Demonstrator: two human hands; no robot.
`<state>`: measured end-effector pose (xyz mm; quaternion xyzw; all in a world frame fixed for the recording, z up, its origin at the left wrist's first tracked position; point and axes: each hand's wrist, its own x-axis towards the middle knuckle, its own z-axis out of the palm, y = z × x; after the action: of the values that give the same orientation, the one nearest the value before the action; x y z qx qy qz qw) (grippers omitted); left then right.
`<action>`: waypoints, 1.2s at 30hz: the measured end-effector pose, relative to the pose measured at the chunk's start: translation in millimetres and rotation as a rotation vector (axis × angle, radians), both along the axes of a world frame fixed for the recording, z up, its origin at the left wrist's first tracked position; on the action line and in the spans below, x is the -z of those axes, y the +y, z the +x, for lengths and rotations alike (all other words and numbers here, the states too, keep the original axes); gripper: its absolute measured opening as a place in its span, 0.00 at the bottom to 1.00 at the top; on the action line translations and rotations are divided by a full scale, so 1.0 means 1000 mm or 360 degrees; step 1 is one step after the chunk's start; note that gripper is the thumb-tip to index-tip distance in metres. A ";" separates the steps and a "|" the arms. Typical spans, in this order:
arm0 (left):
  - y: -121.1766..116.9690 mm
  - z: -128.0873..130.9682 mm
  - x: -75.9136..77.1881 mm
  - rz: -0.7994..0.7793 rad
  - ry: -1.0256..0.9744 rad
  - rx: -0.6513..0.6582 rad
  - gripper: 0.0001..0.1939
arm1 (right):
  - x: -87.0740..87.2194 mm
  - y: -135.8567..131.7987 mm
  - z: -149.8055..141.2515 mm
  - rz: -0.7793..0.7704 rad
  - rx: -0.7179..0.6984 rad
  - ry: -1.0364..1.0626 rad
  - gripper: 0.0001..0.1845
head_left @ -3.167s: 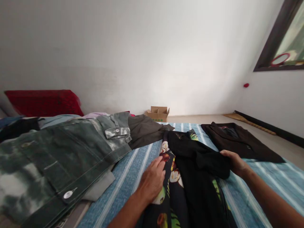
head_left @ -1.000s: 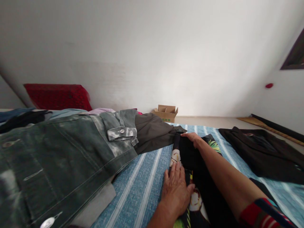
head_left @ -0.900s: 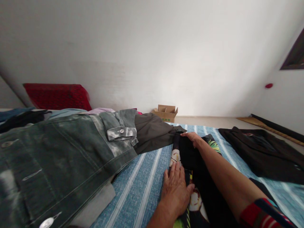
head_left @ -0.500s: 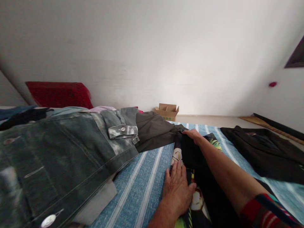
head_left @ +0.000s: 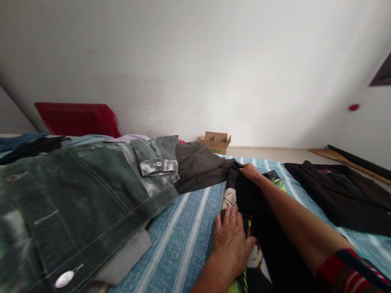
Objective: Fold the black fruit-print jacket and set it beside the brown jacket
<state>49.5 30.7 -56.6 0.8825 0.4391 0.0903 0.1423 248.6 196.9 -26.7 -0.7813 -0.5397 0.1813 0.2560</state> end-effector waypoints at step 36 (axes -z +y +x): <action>-0.004 0.004 -0.024 0.0031 0.0177 -0.0031 0.32 | -0.003 -0.067 -0.092 0.0138 -0.0341 -0.1084 0.17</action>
<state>54.0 27.1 -32.2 0.8832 0.4540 0.0467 0.1081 156.2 129.5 -23.4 -0.7243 -0.6800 -0.0866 0.0740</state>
